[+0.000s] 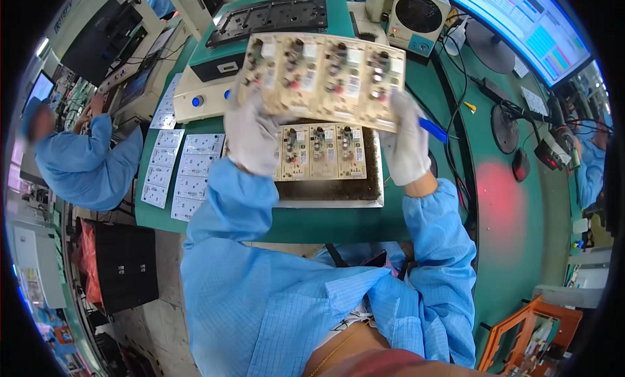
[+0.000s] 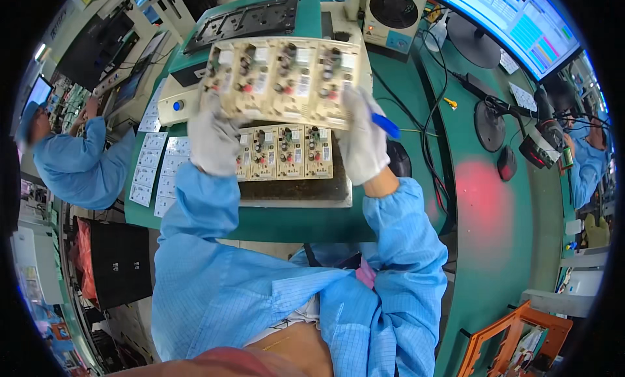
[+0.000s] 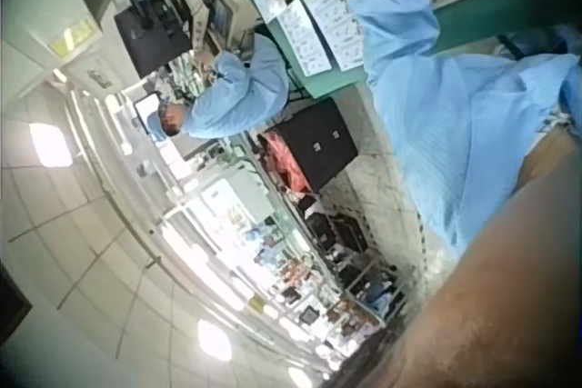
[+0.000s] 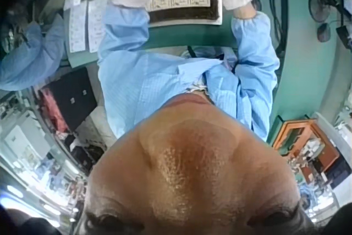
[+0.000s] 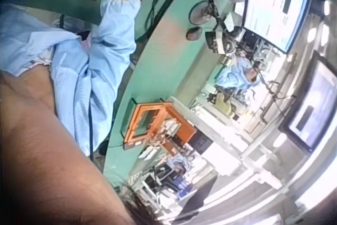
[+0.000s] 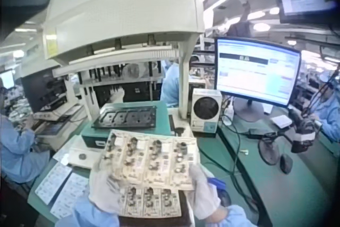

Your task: Testing printed circuit boards using a specialized testing jig and marking them with a pen for quality control.

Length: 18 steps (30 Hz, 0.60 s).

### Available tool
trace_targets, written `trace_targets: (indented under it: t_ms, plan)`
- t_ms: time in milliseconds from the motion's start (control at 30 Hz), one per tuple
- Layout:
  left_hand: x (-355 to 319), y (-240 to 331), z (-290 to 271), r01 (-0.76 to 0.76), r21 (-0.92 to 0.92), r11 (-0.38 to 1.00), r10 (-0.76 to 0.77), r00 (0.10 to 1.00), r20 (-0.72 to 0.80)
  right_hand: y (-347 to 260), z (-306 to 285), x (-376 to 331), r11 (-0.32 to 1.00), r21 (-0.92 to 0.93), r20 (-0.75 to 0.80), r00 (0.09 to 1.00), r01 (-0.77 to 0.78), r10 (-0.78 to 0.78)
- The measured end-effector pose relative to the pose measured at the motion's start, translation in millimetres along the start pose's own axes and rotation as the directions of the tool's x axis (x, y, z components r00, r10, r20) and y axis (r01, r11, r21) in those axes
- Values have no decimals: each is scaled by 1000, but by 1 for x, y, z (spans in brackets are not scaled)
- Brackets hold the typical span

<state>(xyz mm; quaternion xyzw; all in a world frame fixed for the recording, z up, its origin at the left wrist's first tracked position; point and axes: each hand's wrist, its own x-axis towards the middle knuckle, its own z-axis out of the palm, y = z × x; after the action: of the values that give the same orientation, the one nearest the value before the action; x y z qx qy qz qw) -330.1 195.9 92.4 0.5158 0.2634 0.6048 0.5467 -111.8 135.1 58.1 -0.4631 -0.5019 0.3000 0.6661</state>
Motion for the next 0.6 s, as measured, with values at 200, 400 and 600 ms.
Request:
trace_targets:
  t_ms: [200,400,600]
  plan:
    - [170,-16,-82,103,-225,969,-153,965,-215,-30,-17,16,998,41,106,993,-56,51]
    - [305,-49,-175,72,421,904,79,940,-331,-60,-66,-17,986,-44,-122,980,-163,157]
    - [316,-70,-171,-202,979,9,193,961,197,-63,-104,-30,975,-106,-273,948,-198,162]
